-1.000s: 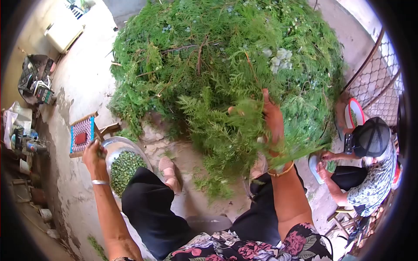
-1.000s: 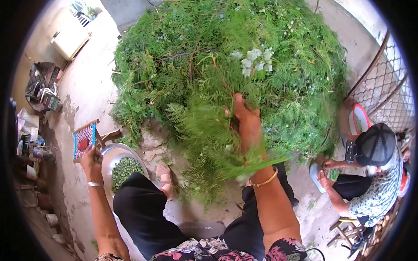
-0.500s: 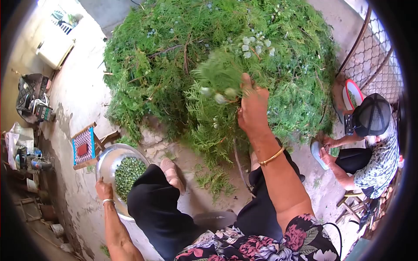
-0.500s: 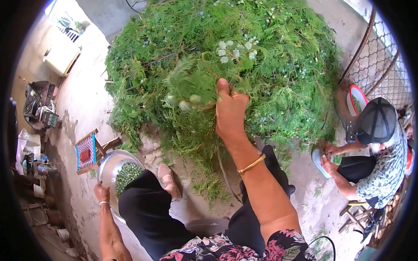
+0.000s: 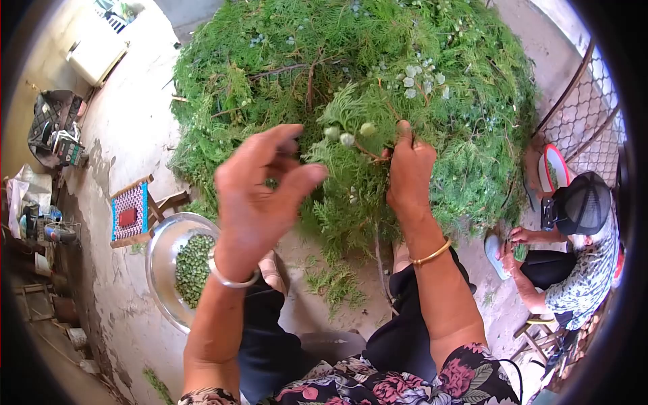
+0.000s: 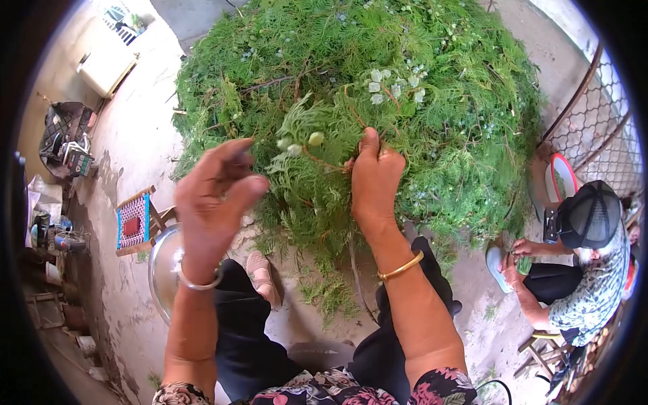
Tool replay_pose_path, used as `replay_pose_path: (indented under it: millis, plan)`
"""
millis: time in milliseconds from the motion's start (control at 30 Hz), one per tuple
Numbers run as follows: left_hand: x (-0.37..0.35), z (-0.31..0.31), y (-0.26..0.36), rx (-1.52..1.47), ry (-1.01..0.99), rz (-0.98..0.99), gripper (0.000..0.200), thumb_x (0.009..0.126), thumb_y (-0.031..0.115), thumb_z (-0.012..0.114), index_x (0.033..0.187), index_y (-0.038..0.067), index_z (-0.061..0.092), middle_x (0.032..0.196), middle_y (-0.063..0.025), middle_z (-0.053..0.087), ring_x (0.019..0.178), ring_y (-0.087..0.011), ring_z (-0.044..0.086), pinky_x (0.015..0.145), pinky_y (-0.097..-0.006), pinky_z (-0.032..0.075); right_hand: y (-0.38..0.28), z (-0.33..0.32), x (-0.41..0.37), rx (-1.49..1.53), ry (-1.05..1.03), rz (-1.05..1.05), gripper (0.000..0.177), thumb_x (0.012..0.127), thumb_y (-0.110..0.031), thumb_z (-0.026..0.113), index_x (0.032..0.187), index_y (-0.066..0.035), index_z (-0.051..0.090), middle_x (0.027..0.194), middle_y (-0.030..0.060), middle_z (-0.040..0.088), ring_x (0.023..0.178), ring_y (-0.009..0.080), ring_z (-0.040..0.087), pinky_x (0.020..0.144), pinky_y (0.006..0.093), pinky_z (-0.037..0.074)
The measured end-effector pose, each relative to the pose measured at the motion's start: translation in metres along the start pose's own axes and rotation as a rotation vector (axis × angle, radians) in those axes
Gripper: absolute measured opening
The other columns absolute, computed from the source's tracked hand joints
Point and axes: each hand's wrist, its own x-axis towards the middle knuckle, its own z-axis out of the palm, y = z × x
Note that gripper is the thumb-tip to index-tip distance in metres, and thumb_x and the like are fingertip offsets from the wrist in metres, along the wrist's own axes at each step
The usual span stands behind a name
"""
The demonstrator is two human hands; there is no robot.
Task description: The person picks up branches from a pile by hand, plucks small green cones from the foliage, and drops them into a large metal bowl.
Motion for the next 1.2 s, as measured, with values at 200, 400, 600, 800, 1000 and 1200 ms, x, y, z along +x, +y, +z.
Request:
replay_pose_path:
  millis: [200, 400, 600, 800, 1000, 1200]
  plan:
    - [-0.01, 0.033, -0.017, 0.189, 0.034, 0.235, 0.04, 0.066, 0.012, 0.077, 0.1, 0.001, 0.06, 0.083, -0.0124, 0.059, 0.066, -0.0228, 0.059, 0.058, -0.029, 0.049, 0.007, 0.002, -0.003, -0.053, -0.064, -0.012, 0.04, 0.094, -0.028, 0.048, 0.063, -0.002, 0.047, 0.052, 0.0007, 0.044, 0.045, 0.0106, 0.041, 0.044, 0.0281, 0.037]
    - [-0.01, 0.029, -0.03, 0.269, 0.076, 0.264, 0.027, 0.067, 0.007, 0.075, 0.089, 0.0, 0.061, 0.079, -0.0111, 0.06, 0.063, -0.0206, 0.058, 0.055, -0.0288, 0.046, 0.008, -0.001, -0.009, -0.395, -0.114, -0.179, 0.043, 0.094, -0.029, 0.047, 0.063, -0.001, 0.047, 0.048, -0.0004, 0.042, 0.045, 0.0097, 0.034, 0.042, 0.0308, 0.027]
    - [-0.01, 0.014, -0.028, 0.23, 0.127, 0.014, 0.016, 0.072, 0.005, 0.072, 0.085, -0.001, 0.063, 0.062, -0.0017, 0.058, 0.055, -0.0083, 0.053, 0.052, -0.0199, 0.042, 0.012, -0.001, -0.012, -0.549, -0.132, -0.395, 0.04, 0.093, -0.027, 0.05, 0.068, 0.003, 0.05, 0.045, 0.0102, 0.04, 0.041, 0.0187, 0.032, 0.041, 0.0359, 0.027]
    - [0.003, -0.034, -0.05, -0.602, 0.247, -0.406, 0.011, 0.084, 0.008, 0.06, 0.09, -0.001, 0.061, 0.067, -0.0092, 0.059, 0.05, -0.0116, 0.048, 0.045, -0.0207, 0.039, 0.024, -0.007, -0.009, -0.565, -0.117, -0.472, 0.032, 0.091, -0.021, 0.054, 0.072, 0.005, 0.052, 0.046, 0.014, 0.04, 0.039, 0.0224, 0.033, 0.04, 0.0364, 0.028]
    - [0.0, -0.029, -0.046, -1.236, 0.111, -0.534, 0.021, 0.084, 0.007, 0.055, 0.103, -0.001, 0.056, 0.086, -0.0187, 0.06, 0.057, -0.011, 0.051, 0.041, -0.0194, 0.036, 0.023, -0.021, -0.002, -0.647, -0.05, -0.587, 0.024, 0.091, -0.018, 0.055, 0.08, 0.003, 0.056, 0.046, 0.0131, 0.041, 0.038, 0.0192, 0.033, 0.038, 0.0325, 0.027]
    - [-0.012, 0.014, -0.023, -0.031, 0.01, -0.08, 0.019, 0.075, 0.001, 0.066, 0.095, 0.0, 0.065, 0.061, -0.0044, 0.057, 0.052, -0.0068, 0.05, 0.05, -0.0191, 0.041, 0.018, -0.016, -0.013, -0.63, -0.127, -0.521, 0.029, 0.091, -0.024, 0.055, 0.079, 0.002, 0.055, 0.049, 0.0072, 0.038, 0.047, 0.0132, 0.03, 0.042, 0.0314, 0.028]
